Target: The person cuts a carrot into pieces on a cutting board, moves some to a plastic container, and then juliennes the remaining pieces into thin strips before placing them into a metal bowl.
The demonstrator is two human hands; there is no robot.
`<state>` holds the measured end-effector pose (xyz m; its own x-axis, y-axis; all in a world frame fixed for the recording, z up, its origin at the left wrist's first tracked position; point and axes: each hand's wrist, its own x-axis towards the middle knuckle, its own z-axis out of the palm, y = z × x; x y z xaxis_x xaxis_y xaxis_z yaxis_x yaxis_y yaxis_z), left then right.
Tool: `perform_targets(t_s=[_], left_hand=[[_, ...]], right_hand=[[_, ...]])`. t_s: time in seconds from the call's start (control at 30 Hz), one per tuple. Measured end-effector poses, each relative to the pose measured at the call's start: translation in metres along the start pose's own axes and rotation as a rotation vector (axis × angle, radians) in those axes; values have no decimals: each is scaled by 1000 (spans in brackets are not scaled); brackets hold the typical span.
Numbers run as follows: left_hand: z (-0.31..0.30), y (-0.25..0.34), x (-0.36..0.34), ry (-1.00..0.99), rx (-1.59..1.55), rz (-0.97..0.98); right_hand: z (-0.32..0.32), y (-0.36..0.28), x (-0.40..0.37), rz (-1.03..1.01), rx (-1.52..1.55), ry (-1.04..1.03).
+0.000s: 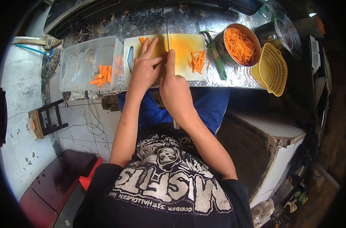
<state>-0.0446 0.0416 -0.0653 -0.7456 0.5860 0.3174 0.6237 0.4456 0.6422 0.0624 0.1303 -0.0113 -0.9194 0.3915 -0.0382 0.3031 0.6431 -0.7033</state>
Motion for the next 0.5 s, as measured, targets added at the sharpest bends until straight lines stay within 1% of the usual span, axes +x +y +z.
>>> perform_targets(t_s=[0.27, 0.37, 0.5], left_hand=[[0, -2, 0, -22, -1, 18], [-2, 0, -1, -24, -17, 14], [-2, 0, -1, -17, -67, 3]], right_hand=[[9, 5, 13, -47, -5, 7], [7, 9, 26, -46, -25, 62], [-5, 8, 33, 31, 28, 30]])
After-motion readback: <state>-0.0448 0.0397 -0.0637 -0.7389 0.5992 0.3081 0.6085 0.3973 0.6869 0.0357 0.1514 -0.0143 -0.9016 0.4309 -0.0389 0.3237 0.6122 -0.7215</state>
